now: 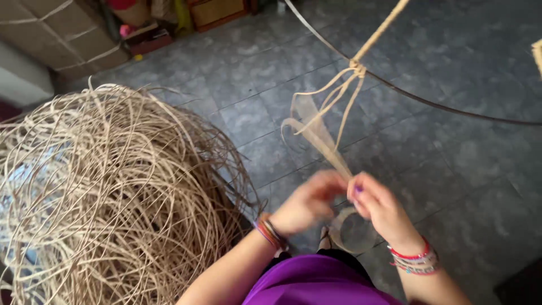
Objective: Weaving rattan strands onto a circular frame
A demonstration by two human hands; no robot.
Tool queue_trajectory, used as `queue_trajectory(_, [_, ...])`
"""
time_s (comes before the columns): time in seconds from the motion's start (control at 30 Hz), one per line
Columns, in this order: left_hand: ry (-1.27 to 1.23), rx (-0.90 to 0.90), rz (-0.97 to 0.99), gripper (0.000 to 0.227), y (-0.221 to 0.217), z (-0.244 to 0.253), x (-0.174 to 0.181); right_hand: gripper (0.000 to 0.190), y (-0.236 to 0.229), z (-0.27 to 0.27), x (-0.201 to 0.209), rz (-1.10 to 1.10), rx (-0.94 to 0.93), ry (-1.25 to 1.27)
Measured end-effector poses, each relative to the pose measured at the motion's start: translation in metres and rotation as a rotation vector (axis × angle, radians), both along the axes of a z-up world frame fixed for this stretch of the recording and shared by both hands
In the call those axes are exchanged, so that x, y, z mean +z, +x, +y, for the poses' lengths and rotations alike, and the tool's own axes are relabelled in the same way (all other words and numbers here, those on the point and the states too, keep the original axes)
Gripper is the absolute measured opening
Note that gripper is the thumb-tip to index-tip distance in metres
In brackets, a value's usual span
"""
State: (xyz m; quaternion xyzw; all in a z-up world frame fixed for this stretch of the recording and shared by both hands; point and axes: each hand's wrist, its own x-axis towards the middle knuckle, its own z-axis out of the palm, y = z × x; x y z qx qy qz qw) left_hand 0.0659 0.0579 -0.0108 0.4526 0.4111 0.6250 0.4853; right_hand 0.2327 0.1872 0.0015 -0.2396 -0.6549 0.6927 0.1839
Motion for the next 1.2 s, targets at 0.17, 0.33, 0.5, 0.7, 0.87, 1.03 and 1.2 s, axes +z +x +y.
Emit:
queue_trajectory(0.17, [0.042, 0.301, -1.105, 0.033, -0.030, 0.044, 0.001, 0.022, 0.039, 0.023, 0.027, -0.191, 0.110, 0.215])
queue_trajectory(0.33, [0.030, 0.315, -0.155, 0.042, 0.027, 0.065, -0.027, 0.019, 0.018, 0.039, 0.072, 0.080, -0.093, 0.106])
queue_trajectory(0.5, [-0.209, 0.133, 0.839, 0.031, 0.079, 0.092, -0.045, 0.021, -0.006, 0.058, 0.046, -0.043, 0.010, 0.160])
queue_trajectory(0.7, [0.021, 0.250, -0.435, 0.055, 0.010, 0.080, 0.011, 0.017, 0.049, 0.103, 0.028, -0.223, -0.047, 0.462])
queue_trajectory(0.87, [0.169, 0.376, -0.755, 0.029, 0.022, 0.076, 0.026, 0.032, 0.061, 0.105, 0.072, -0.373, -0.029, 0.503])
queue_trajectory(1.03, [0.018, -0.280, 0.672, 0.021, 0.100, 0.129, -0.062, 0.023, 0.008, 0.066, 0.099, -0.101, 0.205, 0.368])
queue_trajectory(1.2, [-0.178, 0.029, 0.441, 0.033, 0.046, 0.097, 0.037, 0.028, 0.038, 0.081, 0.072, -0.188, 0.117, 0.532])
